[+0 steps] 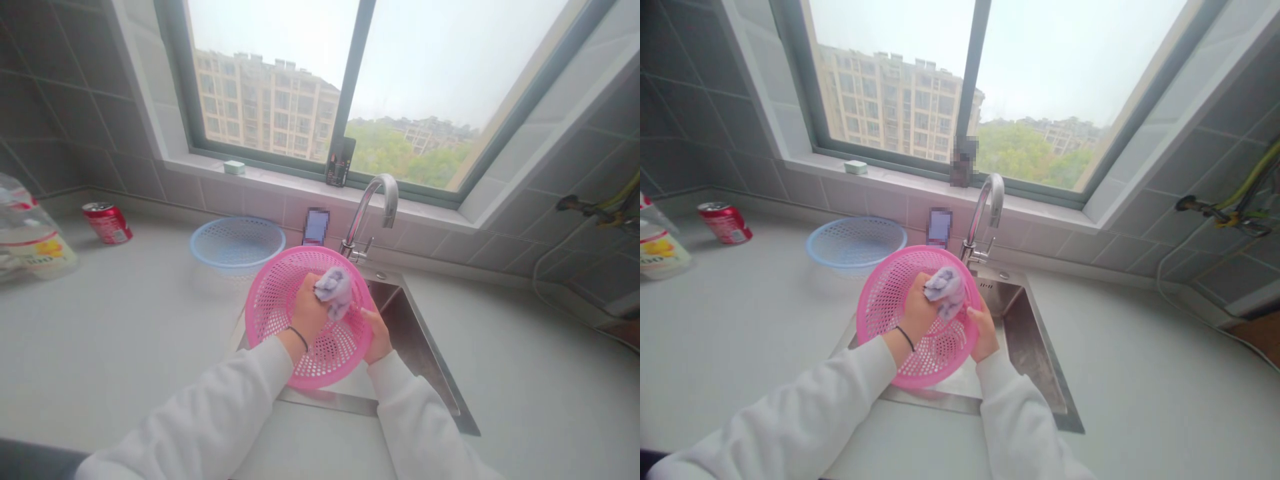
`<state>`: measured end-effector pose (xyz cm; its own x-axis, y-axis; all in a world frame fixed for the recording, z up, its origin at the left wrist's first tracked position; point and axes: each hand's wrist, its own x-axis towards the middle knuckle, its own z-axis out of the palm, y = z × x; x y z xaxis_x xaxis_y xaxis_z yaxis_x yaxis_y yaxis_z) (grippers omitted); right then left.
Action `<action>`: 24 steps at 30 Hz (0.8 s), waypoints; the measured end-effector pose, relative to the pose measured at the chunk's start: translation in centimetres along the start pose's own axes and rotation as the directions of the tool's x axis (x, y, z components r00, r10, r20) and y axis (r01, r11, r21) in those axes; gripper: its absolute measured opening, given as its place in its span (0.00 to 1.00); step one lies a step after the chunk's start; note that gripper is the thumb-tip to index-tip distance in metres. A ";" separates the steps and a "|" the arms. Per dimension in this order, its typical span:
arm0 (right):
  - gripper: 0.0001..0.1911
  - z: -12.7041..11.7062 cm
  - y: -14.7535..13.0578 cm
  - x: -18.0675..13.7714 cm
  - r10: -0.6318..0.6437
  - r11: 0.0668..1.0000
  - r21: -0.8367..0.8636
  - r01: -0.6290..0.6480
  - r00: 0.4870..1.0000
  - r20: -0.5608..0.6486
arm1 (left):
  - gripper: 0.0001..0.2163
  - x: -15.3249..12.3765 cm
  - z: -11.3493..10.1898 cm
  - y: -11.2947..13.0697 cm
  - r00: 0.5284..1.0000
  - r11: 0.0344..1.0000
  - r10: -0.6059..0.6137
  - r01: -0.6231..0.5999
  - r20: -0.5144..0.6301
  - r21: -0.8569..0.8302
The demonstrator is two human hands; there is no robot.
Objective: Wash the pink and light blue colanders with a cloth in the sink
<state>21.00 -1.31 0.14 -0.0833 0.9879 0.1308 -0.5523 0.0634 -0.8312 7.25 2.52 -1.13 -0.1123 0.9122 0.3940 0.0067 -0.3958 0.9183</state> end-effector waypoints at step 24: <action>0.25 -1.0 0.1 0.3 0.000 1.000 -0.028 0.000 1.000 -0.007 | 0.14 -1.4 0.0 0.0 0.965 0.997 0.076 -0.080 0.251 0.005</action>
<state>21.77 -0.89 -0.43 -0.0775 0.9889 0.1267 -0.5293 0.0669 -0.8458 7.38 1.23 -1.68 0.1411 0.8769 0.4595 0.0208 -0.4667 0.8842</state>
